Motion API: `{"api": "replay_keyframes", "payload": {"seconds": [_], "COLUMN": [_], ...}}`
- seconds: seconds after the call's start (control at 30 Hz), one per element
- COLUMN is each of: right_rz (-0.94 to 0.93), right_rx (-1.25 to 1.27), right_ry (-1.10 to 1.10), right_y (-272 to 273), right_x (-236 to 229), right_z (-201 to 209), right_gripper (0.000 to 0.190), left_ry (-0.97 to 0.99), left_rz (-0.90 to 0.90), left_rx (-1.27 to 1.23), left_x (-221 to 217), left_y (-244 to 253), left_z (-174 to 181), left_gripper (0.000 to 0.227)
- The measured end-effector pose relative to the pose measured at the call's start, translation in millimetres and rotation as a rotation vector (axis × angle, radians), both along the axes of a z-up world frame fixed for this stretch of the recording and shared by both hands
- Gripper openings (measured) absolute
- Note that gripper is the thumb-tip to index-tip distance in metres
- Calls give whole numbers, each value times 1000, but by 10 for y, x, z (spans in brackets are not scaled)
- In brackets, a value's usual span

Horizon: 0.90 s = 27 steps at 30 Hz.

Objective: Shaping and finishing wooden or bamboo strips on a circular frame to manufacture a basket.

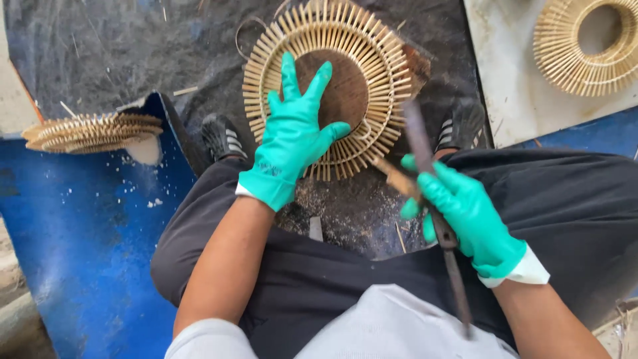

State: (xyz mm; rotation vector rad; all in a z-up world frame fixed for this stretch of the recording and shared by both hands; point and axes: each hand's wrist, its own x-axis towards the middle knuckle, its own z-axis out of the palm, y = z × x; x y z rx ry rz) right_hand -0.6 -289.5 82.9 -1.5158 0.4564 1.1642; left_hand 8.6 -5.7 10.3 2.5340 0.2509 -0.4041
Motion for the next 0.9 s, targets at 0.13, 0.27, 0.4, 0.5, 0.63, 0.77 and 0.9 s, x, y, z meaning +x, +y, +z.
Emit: {"api": "replay_keyframes", "payload": {"seconds": [0.13,0.27,0.4,0.5,0.63,0.77,0.9], "right_rz": [-29,-45,261,515,442,480,515], "right_rx": [-84,-20,-214,-420,-318,-322,-381], "right_ry": [-356,-613,-938,-1044,-889,-887,-922], "right_y": [111,-65,-275,-169,76,3,-46], "right_x": [265,810,1288,1358,1266,1309,1372], "right_z": [334,115,-390,-627,-649,-752,-742], "right_gripper": [54,68,69,66,68,67,60], "left_ry": [62,23,40,6,-20,71,66], "left_rz": [3,-85,83,71,4,-1,-16], "left_rx": [-7,10,-66,-28,-8,-13,-16], "left_x": [57,-121,-128,-105,-115,-71,-48], "left_y": [44,59,11,36,68,63,92], "left_z": [67,-13,-45,-61,-92,-9,46], "left_gripper": [104,105,101,109,109,110,109]}}
